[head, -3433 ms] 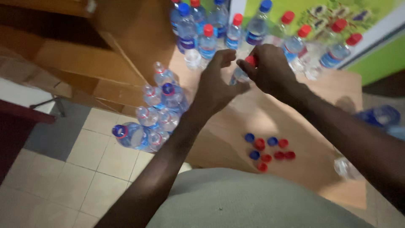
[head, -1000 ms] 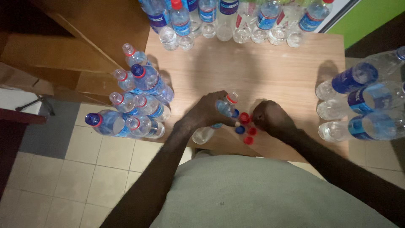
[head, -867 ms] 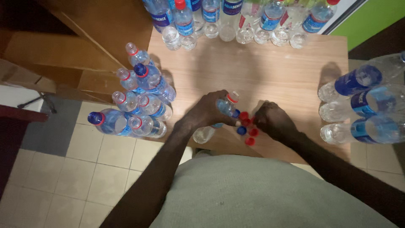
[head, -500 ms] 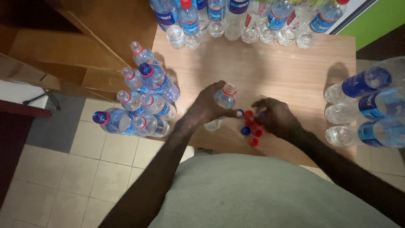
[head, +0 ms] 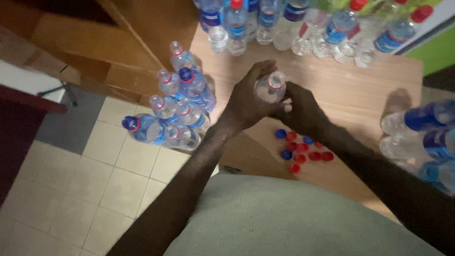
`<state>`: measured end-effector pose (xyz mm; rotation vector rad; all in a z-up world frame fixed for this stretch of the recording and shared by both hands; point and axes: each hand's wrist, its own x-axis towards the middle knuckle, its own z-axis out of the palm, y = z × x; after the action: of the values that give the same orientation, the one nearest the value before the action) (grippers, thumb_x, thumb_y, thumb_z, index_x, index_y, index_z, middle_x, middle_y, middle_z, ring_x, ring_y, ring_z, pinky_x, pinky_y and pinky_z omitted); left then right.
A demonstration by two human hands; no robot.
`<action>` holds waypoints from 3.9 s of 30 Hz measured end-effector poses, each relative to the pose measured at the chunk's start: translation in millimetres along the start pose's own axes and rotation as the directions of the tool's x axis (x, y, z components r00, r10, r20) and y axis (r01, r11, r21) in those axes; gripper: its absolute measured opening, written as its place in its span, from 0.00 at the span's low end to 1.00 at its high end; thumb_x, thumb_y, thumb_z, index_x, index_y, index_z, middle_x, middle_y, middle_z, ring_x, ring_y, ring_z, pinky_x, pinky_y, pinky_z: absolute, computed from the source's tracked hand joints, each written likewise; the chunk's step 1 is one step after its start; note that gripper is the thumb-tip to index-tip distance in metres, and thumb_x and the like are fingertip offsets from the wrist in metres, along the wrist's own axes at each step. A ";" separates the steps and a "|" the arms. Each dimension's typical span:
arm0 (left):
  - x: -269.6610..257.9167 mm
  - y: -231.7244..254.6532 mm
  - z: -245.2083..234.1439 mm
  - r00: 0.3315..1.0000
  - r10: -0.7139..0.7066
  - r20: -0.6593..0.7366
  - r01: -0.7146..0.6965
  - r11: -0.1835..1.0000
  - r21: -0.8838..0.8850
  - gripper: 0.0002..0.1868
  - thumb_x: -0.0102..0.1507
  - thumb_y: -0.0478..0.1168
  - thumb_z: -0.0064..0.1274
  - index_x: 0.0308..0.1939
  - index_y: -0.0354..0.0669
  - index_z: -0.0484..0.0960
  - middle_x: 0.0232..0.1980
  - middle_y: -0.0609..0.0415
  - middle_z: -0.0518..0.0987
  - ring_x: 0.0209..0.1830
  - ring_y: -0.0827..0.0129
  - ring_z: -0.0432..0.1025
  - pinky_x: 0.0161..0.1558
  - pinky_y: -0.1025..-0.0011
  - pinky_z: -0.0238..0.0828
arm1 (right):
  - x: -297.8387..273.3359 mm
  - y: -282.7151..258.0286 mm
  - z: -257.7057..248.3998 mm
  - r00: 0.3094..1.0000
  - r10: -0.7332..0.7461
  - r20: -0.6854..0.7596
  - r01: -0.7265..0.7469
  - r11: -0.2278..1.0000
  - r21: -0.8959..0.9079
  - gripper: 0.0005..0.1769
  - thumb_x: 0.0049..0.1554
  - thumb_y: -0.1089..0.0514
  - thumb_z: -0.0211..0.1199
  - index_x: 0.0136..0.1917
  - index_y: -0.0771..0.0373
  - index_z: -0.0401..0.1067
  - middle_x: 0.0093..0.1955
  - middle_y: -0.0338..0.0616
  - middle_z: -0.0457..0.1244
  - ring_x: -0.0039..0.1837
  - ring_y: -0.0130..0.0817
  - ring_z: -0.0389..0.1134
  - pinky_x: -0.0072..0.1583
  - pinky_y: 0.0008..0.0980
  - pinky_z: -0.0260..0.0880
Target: The person repeatedly picks up plastic water bottles from a table, unscrews the caps, and places the bottles and caps into separate piles. The person handles multiple bottles one at a time, separating red and blue caps onto the table surface.
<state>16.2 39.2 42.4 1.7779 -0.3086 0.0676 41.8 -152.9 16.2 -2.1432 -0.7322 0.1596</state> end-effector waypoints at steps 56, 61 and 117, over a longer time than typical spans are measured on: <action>32.3 15.4 -56.2 0.995 -0.065 -0.073 0.049 0.978 -0.204 0.14 0.64 0.36 0.62 0.52 0.36 0.83 0.48 0.50 0.86 0.48 0.70 0.81 0.53 0.71 0.80 | 129.2 66.2 34.7 0.960 -0.278 0.033 0.263 0.937 0.231 0.23 0.57 0.60 0.70 0.64 0.66 0.69 0.58 0.47 0.70 0.61 0.39 0.73 0.61 0.37 0.73; 46.5 12.1 -64.9 0.979 -0.085 -0.184 0.027 0.954 -0.299 0.14 0.62 0.32 0.61 0.52 0.35 0.83 0.47 0.52 0.86 0.46 0.73 0.81 0.49 0.74 0.80 | 165.2 17.4 -10.3 0.982 -0.169 -0.080 0.143 0.954 -0.262 0.29 0.52 0.62 0.69 0.64 0.71 0.67 0.46 0.57 0.71 0.49 0.49 0.75 0.50 0.42 0.75; 78.7 32.5 -78.2 0.939 -0.084 -0.334 -0.041 0.935 -0.351 0.18 0.61 0.32 0.59 0.54 0.34 0.79 0.50 0.47 0.84 0.47 0.68 0.80 0.49 0.73 0.79 | 142.4 -73.3 -83.1 0.985 -0.095 0.142 0.152 0.869 -0.471 0.15 0.55 0.62 0.70 0.56 0.64 0.76 0.46 0.53 0.70 0.49 0.46 0.72 0.53 0.44 0.72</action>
<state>93.4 94.8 107.9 1.3781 -0.0397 0.2884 155.5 -96.2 144.3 -2.5623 -1.0634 0.0315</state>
